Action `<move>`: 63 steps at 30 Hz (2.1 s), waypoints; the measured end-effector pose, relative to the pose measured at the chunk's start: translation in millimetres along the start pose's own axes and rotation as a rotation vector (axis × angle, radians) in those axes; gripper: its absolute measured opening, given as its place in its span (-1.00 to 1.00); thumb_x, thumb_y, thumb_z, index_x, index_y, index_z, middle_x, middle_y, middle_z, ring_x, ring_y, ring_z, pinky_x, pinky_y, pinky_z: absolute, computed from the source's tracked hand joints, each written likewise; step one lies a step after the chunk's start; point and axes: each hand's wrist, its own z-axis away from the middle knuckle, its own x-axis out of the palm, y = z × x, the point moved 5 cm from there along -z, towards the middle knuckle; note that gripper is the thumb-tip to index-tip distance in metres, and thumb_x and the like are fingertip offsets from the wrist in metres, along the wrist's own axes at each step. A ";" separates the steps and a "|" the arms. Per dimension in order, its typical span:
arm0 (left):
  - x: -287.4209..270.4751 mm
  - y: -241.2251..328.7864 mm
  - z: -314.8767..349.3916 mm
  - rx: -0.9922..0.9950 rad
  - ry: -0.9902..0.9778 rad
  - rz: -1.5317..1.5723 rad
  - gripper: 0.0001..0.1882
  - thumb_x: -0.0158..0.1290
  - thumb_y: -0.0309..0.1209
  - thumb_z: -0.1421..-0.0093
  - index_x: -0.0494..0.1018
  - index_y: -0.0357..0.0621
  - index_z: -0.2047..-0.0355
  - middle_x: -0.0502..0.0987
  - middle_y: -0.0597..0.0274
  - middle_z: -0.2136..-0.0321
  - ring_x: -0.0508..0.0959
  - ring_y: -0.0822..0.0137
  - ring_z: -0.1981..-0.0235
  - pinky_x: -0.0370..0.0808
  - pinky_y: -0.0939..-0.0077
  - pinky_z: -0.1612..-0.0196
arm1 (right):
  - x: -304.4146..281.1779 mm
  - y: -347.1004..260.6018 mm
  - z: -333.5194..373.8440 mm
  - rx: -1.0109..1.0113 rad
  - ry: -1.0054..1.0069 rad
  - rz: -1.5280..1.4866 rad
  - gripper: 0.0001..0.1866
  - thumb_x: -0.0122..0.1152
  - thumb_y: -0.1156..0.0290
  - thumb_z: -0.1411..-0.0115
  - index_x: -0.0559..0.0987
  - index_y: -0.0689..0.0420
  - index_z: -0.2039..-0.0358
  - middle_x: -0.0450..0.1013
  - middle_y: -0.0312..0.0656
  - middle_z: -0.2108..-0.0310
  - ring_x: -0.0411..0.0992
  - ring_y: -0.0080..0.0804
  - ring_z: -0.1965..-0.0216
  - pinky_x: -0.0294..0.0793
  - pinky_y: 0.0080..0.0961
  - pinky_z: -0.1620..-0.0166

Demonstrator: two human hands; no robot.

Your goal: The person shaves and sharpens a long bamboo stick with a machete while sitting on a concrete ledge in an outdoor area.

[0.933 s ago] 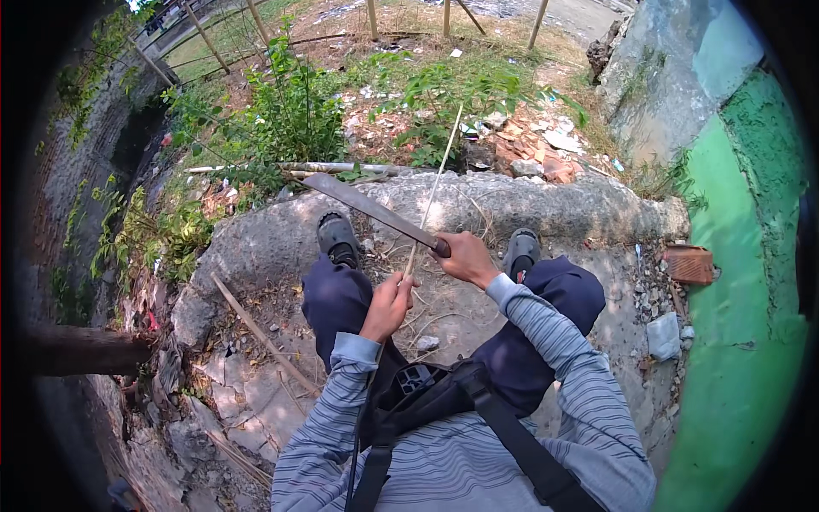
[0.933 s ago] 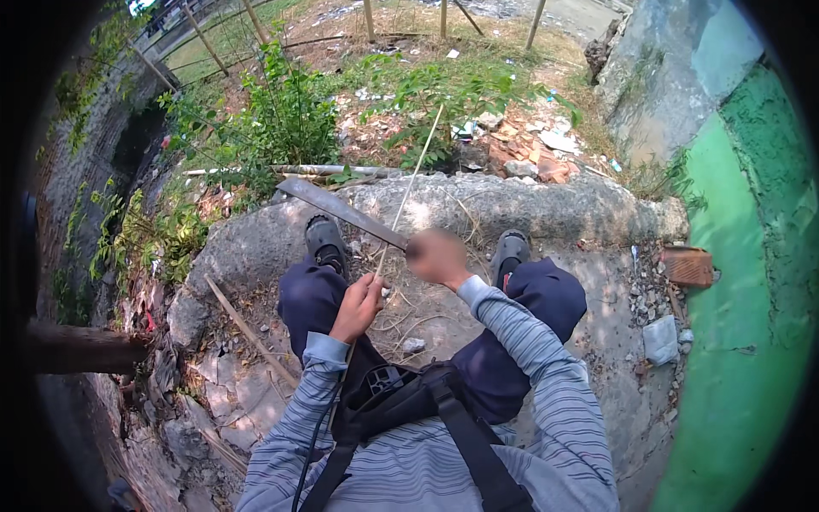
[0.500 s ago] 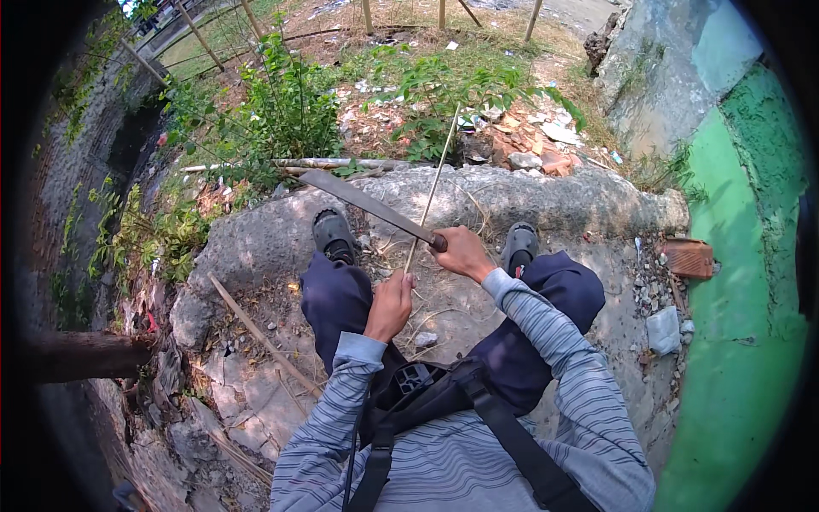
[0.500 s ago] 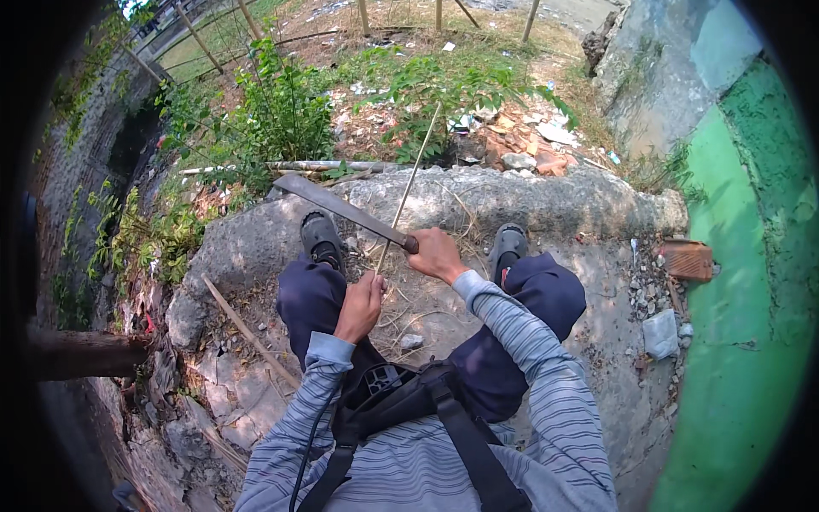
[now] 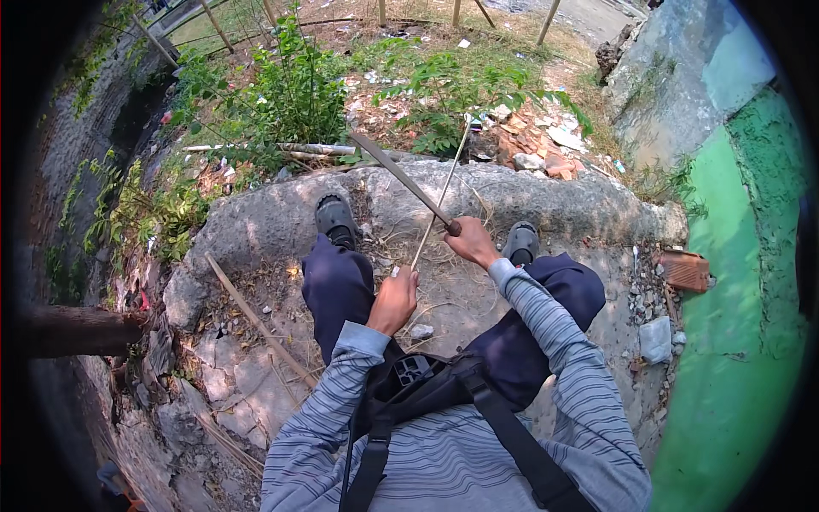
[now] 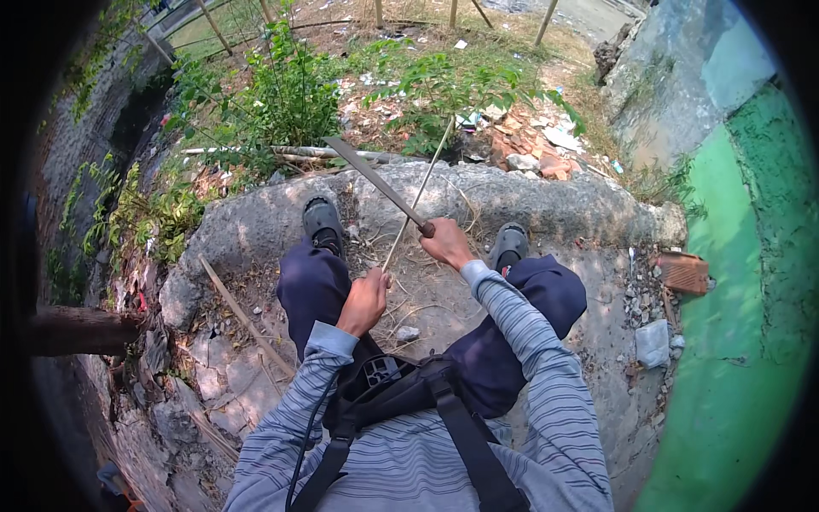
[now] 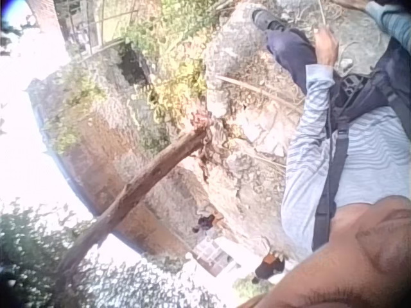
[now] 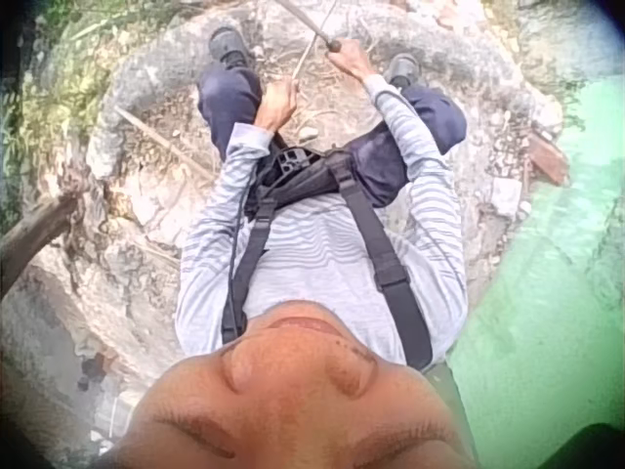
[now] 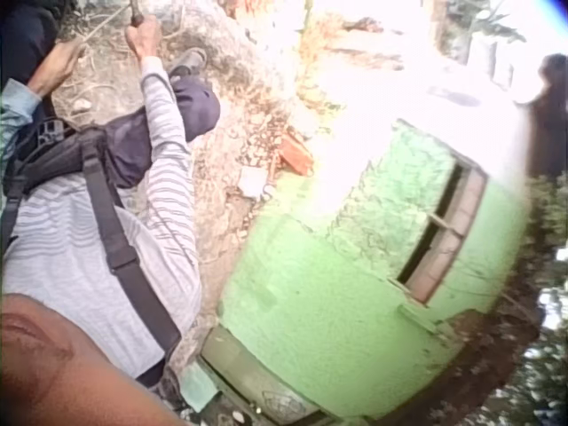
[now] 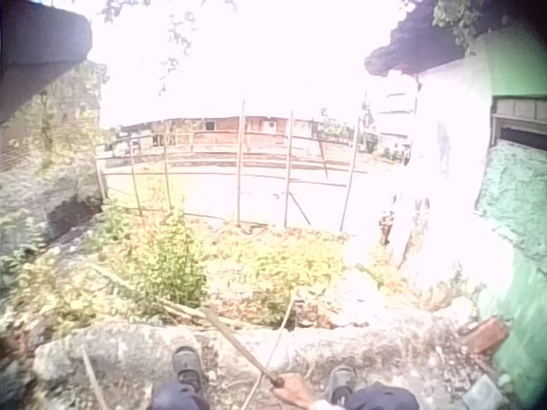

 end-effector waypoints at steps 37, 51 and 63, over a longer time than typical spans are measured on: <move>49.0 -114.7 68.2 -0.448 -0.262 -0.246 -0.65 -0.14 -0.26 -0.29 0.54 -0.30 0.30 0.58 -0.31 0.31 0.58 -0.29 0.21 0.49 -0.12 0.10 | 147.3 31.2 115.4 0.046 -0.341 0.042 -0.59 0.27 0.00 -0.09 0.56 0.15 0.44 0.50 0.08 0.49 0.47 0.16 0.39 0.43 -0.07 0.30; 53.1 -124.6 104.8 -0.375 -0.249 -0.247 -0.65 -0.16 -0.25 -0.31 0.49 -0.30 0.31 0.57 -0.32 0.38 0.59 -0.28 0.29 0.48 -0.16 0.12 | 170.4 16.0 156.0 0.084 -0.330 -0.001 -0.57 0.27 0.01 -0.09 0.49 0.17 0.48 0.46 0.05 0.54 0.44 0.10 0.43 0.37 -0.08 0.32; 62.9 -125.7 117.4 -0.353 -0.266 -0.193 -0.76 -0.02 -0.40 -0.13 0.58 -0.28 0.32 0.59 -0.25 0.29 0.59 -0.22 0.18 0.49 -0.10 0.08 | 193.5 31.2 177.7 0.201 -0.301 -0.120 -0.59 0.35 0.13 -0.09 0.46 0.24 0.54 0.34 -0.19 0.64 0.26 -0.43 0.51 0.33 -0.30 0.34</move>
